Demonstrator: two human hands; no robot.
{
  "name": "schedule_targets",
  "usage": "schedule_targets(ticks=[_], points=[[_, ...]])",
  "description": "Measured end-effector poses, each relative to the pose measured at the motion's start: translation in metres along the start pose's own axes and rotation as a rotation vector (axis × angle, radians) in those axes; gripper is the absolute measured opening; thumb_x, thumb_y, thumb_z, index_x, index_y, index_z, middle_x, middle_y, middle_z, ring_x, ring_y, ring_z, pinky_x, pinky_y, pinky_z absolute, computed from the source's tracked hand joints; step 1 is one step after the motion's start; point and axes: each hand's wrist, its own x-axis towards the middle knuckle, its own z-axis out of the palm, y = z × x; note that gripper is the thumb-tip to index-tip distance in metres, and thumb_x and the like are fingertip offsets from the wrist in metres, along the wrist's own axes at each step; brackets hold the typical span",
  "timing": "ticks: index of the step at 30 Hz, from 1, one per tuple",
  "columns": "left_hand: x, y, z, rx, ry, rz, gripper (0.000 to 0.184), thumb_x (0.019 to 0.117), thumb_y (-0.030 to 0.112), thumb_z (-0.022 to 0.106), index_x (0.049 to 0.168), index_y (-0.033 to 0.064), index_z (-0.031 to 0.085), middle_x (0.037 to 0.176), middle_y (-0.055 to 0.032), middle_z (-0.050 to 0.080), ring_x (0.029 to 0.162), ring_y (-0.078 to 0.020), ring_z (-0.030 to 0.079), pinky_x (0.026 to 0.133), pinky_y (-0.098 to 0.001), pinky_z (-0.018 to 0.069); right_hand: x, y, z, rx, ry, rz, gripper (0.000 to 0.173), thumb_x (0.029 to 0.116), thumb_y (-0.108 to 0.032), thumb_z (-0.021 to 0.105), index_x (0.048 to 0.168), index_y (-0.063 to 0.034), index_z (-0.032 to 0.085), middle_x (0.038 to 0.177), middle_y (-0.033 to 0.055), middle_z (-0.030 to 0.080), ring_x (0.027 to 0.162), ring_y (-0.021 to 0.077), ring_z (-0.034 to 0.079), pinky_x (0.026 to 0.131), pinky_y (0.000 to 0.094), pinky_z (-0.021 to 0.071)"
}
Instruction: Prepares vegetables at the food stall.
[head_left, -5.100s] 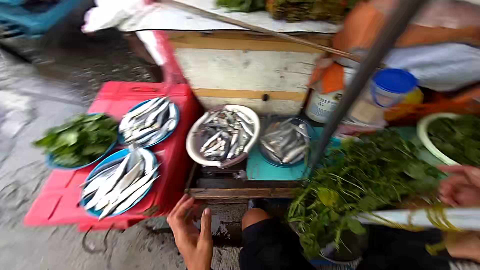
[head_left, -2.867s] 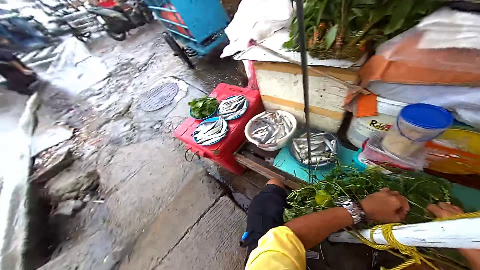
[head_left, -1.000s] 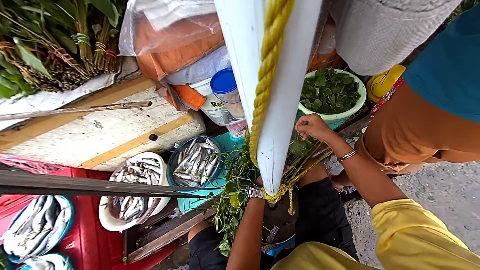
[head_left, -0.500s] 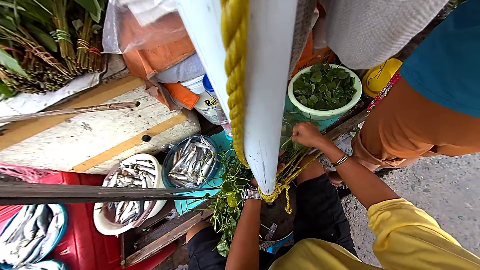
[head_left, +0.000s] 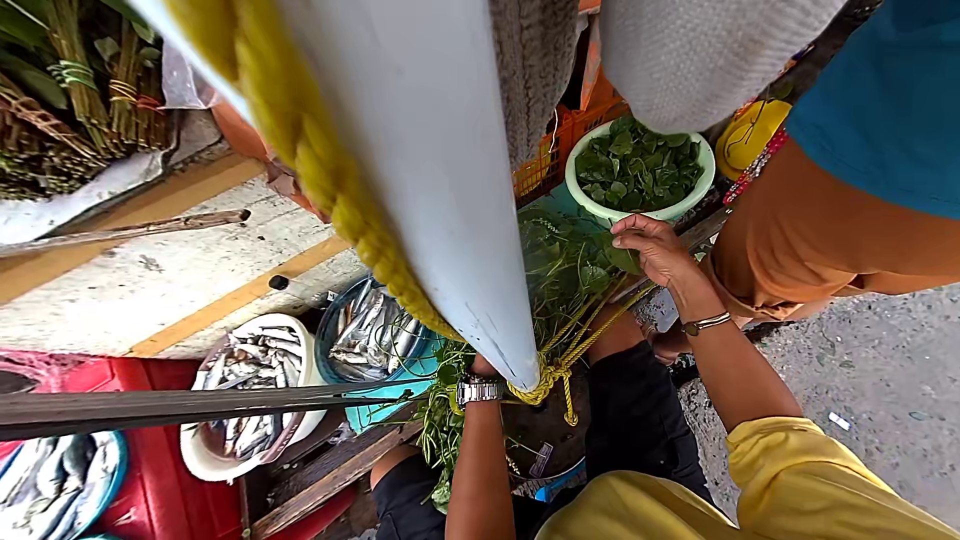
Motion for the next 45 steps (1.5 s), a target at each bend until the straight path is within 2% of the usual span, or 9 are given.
schedule_targets(ticks=[7,12,17,21,25,30,34,38,45], points=[[-0.022,0.020,-0.020,-0.103,0.105,0.002,0.031,0.1005,0.000,0.055,0.131,0.0020,0.060,0.127,-0.0152,0.066,0.100,-0.0189,0.072,0.086,-0.0380,0.0607,-0.008,0.010,0.014,-0.238,-0.058,-0.010,0.011,0.1003,-0.004,0.060,0.099,-0.0031,0.071,0.098,0.0050,0.069,0.093,0.0107,0.062,0.087,0.0313,0.0508],[-0.031,0.012,-0.031,0.017,0.230,0.134,0.025,0.0970,0.008,0.058,0.119,-0.0022,0.065,0.116,-0.0148,0.069,0.099,-0.0186,0.070,0.086,-0.0389,0.0587,-0.014,0.003,0.041,-0.331,-0.181,-0.076,0.015,0.0923,-0.011,0.075,0.085,-0.0040,0.064,0.077,0.0027,0.058,0.070,0.0086,0.052,0.066,0.0273,0.0458],[-0.060,0.010,-0.025,0.149,0.076,0.158,0.027,0.0967,0.010,0.060,0.118,-0.0029,0.071,0.117,-0.0191,0.070,0.115,-0.0306,0.065,0.102,-0.0484,0.0504,-0.023,-0.015,0.067,-0.271,-0.129,0.018,0.017,0.0891,-0.006,0.076,0.082,-0.0075,0.060,0.076,-0.0024,0.057,0.069,0.0041,0.054,0.067,0.0232,0.0487],[-0.070,-0.005,-0.022,0.171,0.022,0.137,0.027,0.0989,0.013,0.058,0.118,-0.0009,0.071,0.120,-0.0183,0.069,0.120,-0.0310,0.063,0.106,-0.0459,0.0487,-0.006,-0.012,0.079,-0.218,-0.201,0.055,0.008,0.0995,-0.011,0.065,0.094,-0.0071,0.061,0.085,-0.0004,0.060,0.076,0.0075,0.056,0.073,0.0292,0.0514],[-0.083,-0.016,-0.014,0.249,-0.062,0.150,0.029,0.1015,0.017,0.054,0.120,0.0017,0.071,0.119,-0.0168,0.069,0.119,-0.0330,0.062,0.105,-0.0492,0.0471,0.015,-0.001,0.093,-0.106,-0.369,0.134,0.015,0.1044,-0.018,0.059,0.093,-0.0088,0.063,0.083,0.0034,0.070,0.067,0.0178,0.071,0.061,0.0357,0.0630],[-0.103,-0.030,0.006,0.324,0.069,0.253,0.030,0.1021,0.013,0.047,0.115,0.0050,0.073,0.113,-0.0142,0.072,0.115,-0.0340,0.063,0.103,-0.0507,0.0461,0.018,-0.006,0.124,-0.401,-0.496,0.029,0.017,0.0922,-0.002,0.070,0.091,-0.0077,0.055,0.086,0.0063,0.066,0.062,0.0151,0.064,0.057,0.0330,0.0585],[-0.105,-0.038,0.009,0.283,0.107,0.268,0.031,0.1029,0.015,0.046,0.114,0.0045,0.073,0.112,-0.0139,0.072,0.114,-0.0335,0.064,0.102,-0.0495,0.0463,0.049,-0.002,0.165,-0.936,-0.499,-0.044,0.024,0.0912,-0.004,0.075,0.113,0.0035,0.067,0.101,0.0216,0.067,0.092,0.0327,0.064,0.087,0.0521,0.0536],[-0.104,-0.043,0.014,0.276,0.142,0.266,0.034,0.1056,0.020,0.044,0.111,0.0037,0.073,0.110,-0.0135,0.072,0.113,-0.0321,0.064,0.102,-0.0472,0.0469,0.067,0.012,0.178,-1.307,-0.569,-0.092,0.044,0.0887,-0.005,0.078,0.132,-0.0033,0.067,0.122,0.0286,0.064,0.115,0.0474,0.060,0.100,0.0648,0.0467],[-0.104,-0.050,0.017,0.241,0.172,0.284,0.037,0.1067,0.023,0.042,0.107,0.0041,0.073,0.108,-0.0128,0.072,0.112,-0.0309,0.065,0.103,-0.0461,0.0470,0.079,0.035,0.161,-1.171,-0.561,-0.247,0.016,0.0867,-0.007,0.081,0.099,-0.0021,0.072,0.105,0.0234,0.068,0.101,0.0443,0.064,0.089,0.0664,0.0499]])
